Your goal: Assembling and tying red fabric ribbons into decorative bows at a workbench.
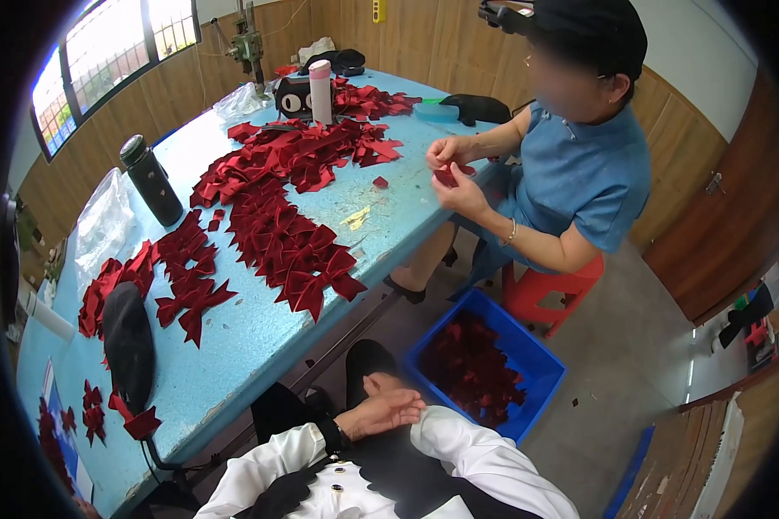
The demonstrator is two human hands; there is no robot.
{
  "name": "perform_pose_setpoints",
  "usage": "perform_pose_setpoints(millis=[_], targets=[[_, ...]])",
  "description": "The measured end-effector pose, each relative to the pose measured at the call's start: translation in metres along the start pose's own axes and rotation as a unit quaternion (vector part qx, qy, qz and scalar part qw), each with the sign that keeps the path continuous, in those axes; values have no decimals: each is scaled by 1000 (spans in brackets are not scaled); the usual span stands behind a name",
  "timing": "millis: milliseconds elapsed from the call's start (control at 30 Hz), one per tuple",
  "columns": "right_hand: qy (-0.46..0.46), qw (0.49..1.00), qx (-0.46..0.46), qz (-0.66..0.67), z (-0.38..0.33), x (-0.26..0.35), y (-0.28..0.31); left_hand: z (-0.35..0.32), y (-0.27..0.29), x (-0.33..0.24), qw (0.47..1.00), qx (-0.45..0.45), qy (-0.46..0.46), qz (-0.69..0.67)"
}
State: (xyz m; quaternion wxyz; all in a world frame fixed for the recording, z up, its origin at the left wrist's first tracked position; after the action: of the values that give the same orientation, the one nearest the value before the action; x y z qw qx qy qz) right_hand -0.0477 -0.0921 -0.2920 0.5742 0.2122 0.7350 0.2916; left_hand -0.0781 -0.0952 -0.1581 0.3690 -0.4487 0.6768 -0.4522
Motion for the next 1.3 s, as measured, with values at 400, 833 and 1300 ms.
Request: perform_pose_setpoints(millis=[400, 833, 1300], targets=[[-112, 940, 120, -298, -13, -24, 1, 3, 5, -3, 1000, -22, 1, 11], [-96, 929, 135, -330, -15, -24, 6, 7, 7, -3, 999, -33, 12, 24], [-85, 918, 137, -362, -25, -30, 34, -6, 0, -9, 999, -42, 12, 24]])
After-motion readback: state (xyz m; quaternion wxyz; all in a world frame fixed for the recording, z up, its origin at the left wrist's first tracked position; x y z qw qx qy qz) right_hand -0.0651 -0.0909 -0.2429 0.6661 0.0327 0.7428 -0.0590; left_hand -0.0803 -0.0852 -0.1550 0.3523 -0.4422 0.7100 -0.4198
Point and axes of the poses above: each hand's wrist, its own z-axis towards the middle knuckle, its own y-axis out of the back of the hand, x = y × z, the point moved 7 cm from there along z, towards the middle knuckle, and after that the axes turned 12 degrees about -z, right-handed, at the moved point
